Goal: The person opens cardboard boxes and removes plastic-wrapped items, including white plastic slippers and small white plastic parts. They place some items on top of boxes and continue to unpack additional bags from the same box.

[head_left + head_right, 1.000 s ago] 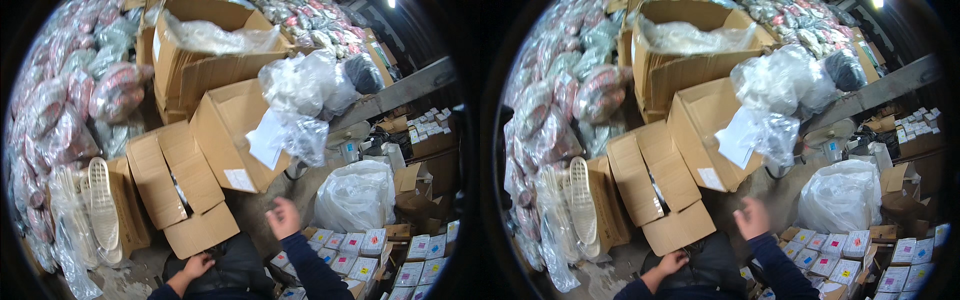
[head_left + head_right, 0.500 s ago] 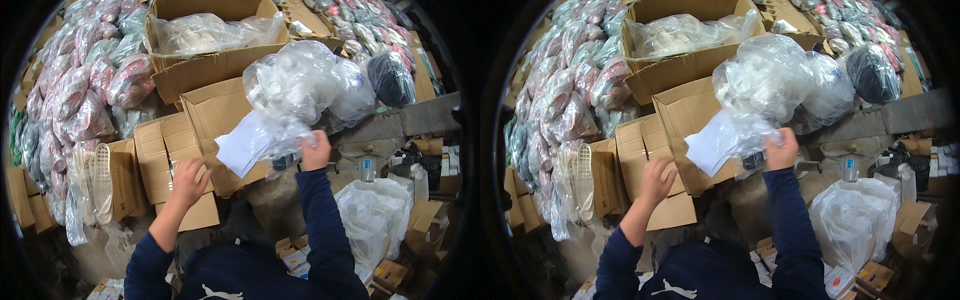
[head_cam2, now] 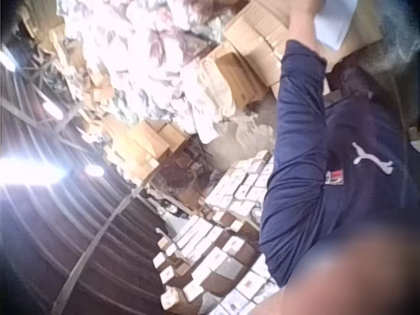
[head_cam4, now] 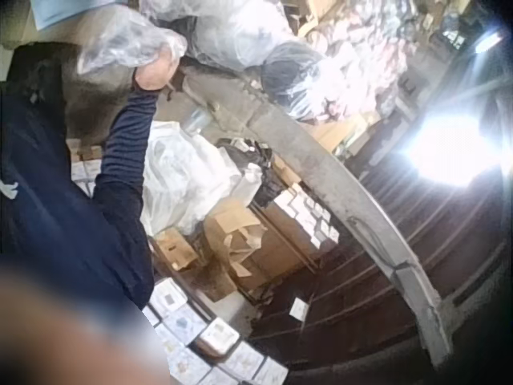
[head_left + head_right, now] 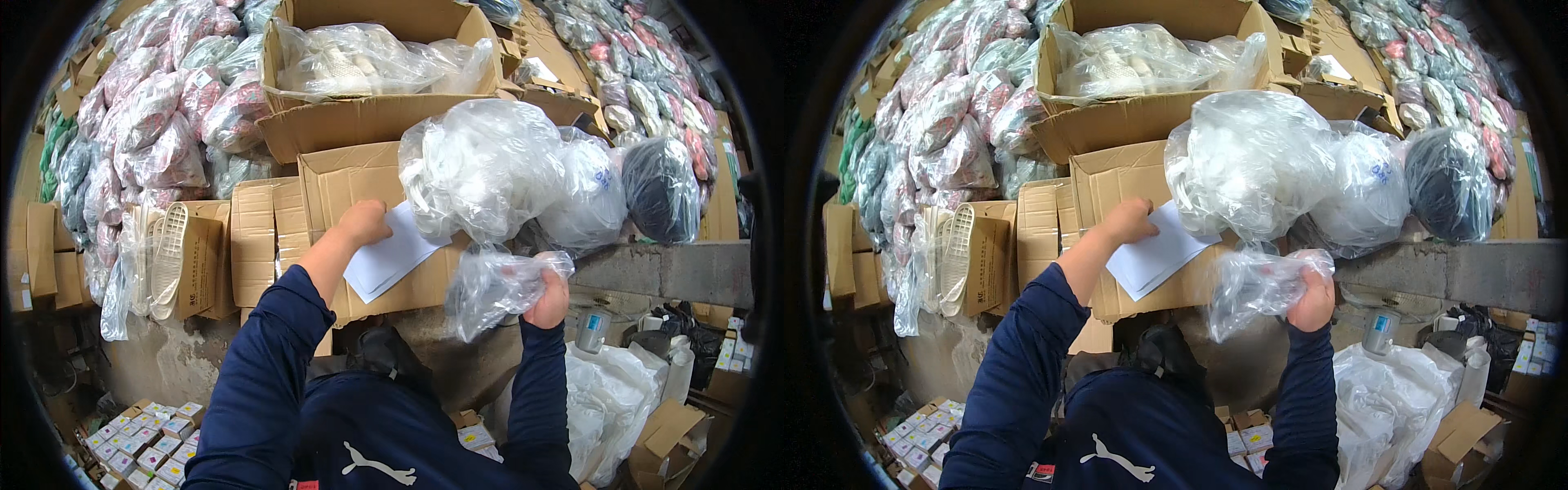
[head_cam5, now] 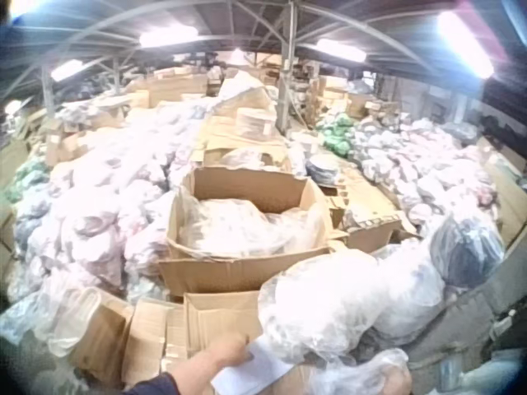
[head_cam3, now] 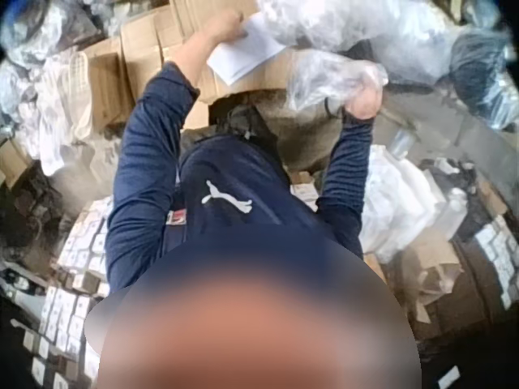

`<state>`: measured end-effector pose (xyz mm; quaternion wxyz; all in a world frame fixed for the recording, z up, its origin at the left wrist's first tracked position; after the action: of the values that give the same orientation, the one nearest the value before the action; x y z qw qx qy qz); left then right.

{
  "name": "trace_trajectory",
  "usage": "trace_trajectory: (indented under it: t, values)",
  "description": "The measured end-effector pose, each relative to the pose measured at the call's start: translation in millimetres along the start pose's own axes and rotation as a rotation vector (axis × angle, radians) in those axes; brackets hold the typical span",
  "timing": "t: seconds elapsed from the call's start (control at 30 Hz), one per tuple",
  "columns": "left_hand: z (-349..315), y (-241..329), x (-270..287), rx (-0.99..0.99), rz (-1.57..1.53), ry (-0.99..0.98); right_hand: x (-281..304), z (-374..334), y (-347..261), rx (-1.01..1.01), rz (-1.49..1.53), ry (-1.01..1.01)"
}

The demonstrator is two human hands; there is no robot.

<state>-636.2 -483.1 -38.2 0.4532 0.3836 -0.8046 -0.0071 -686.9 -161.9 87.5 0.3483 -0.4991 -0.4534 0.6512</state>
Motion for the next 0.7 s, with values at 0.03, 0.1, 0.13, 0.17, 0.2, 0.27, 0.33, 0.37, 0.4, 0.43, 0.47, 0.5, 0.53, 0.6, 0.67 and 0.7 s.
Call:
trace_trajectory:
  t: [0.03, 0.1, 0.13, 0.17, 0.2, 0.27, 0.33, 0.37, 0.4, 0.43, 0.47, 0.5, 0.53, 0.6, 0.67, 0.7]
  values:
    - [0, 2, 0, 0.006, 0.003, 0.067, -3, 4, -3, 0.015, 0.128, -0.044]
    - [-5, 9, 6, -0.023, -0.157, 0.243, 9, 12, -4, 0.021, 0.055, 0.088]
    - [-10, 13, 15, -0.058, -0.322, 0.357, 0, 16, -8, 0.069, 0.105, -0.012]
    - [-15, 17, 27, -0.082, -0.492, 0.459, -6, 20, -17, 0.146, 0.173, -0.095]
    - [-22, 22, 36, -0.082, -0.603, 0.539, -4, 19, -16, 0.11, 0.073, -0.052]
    - [-39, 38, 51, -0.05, -0.835, 0.645, -9, 18, -23, 0.12, -0.13, -0.1]
    - [-60, 93, 72, -0.282, -0.582, 0.733, -7, 15, -33, 0.124, -0.347, -0.1]
    - [-72, 119, 81, -0.391, -0.582, 0.814, -6, 13, -38, 0.113, -0.328, -0.092]
    - [-83, 146, 85, -0.453, -0.564, 0.882, -4, 9, -42, 0.099, -0.312, -0.083]
    - [-74, 178, 79, -0.419, -0.465, 0.741, 0, 6, -46, 0.074, -0.262, -0.074]
    - [-63, 208, 77, -0.394, -0.353, 0.664, 5, 3, -51, 0.103, -0.295, -0.051]
    - [-56, 229, 75, -0.381, -0.251, 0.674, 10, -1, -56, 0.142, -0.339, -0.045]
    - [-43, 240, 65, -0.359, -0.19, 0.551, 15, -6, -60, 0.187, -0.335, -0.037]
    - [-10, 245, 51, -0.298, -0.061, 0.384, 25, -18, -64, 0.214, -0.333, -0.03]
    - [18, 232, 44, -0.225, -0.18, 0.286, 38, -31, -73, 0.281, -0.345, 0.009]
    - [22, 217, 47, -0.212, -0.367, 0.326, 44, -37, -76, 0.305, -0.347, 0.041]
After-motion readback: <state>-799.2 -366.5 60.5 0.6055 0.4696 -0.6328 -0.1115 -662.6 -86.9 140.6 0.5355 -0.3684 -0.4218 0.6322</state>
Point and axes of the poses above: each hand's wrist, its own z-axis towards the middle knuckle, its own x-axis out of the back of the hand, y = z × x, the point moved 7 cm from there along z, towards the middle knuckle, and after that the axes turned 13 degrees about x, right-handed, at the moved point
